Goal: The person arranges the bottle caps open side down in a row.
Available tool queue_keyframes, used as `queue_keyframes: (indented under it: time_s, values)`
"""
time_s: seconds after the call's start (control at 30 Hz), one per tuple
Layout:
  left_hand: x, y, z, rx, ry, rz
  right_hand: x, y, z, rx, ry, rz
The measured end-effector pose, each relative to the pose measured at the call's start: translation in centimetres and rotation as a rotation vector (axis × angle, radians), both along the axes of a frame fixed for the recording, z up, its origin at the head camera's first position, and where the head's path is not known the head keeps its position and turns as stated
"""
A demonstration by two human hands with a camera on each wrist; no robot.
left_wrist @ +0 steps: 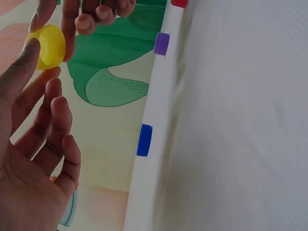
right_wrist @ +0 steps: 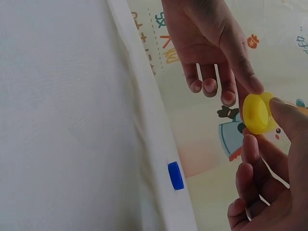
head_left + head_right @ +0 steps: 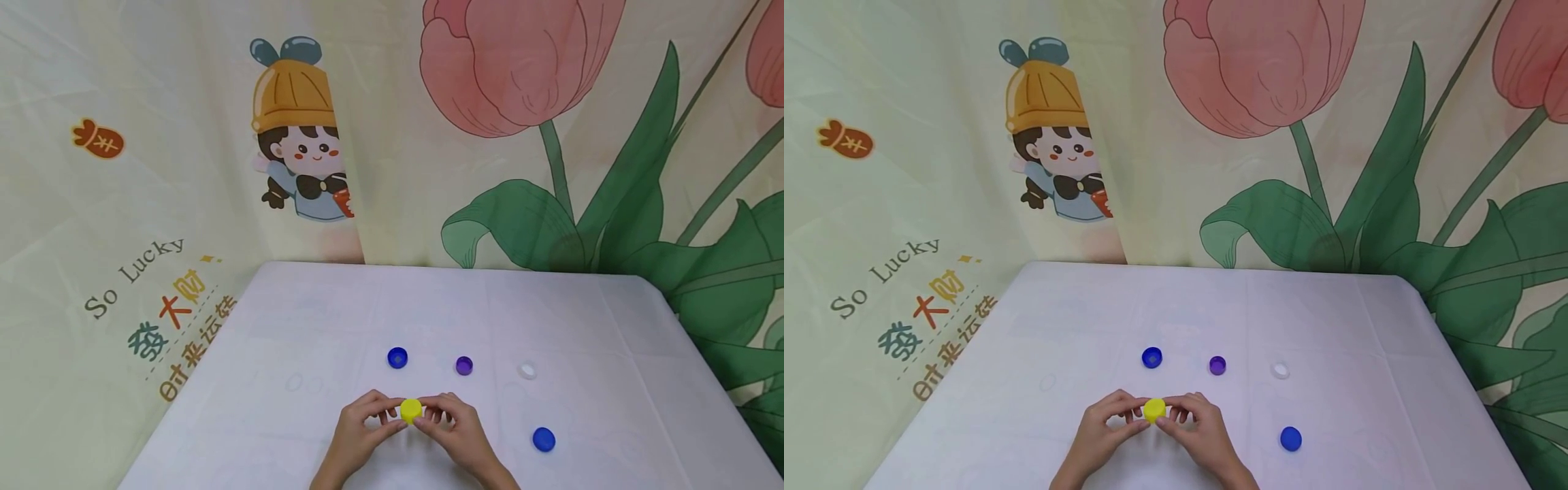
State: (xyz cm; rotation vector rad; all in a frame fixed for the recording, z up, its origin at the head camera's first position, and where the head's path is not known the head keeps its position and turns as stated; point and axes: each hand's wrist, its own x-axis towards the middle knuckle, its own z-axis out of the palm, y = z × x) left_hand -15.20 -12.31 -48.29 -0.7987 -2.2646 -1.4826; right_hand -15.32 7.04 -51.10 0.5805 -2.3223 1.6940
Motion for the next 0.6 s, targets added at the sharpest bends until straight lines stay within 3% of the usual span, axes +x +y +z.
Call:
queue_keyframes:
  time_s: [0.2, 0.6]
  values:
    - [-0.6, -1.7, -1.9, -0.035, -0.005, 0.032, -0.5, -1.0, -0.5, 0.078, 0.131, -0.001]
    - [-0.8, -3.7, -2.4, -0.111, -0.030, 0.061, -1.5, -2.9, -0.5, 0.321, 0.208, -0.049]
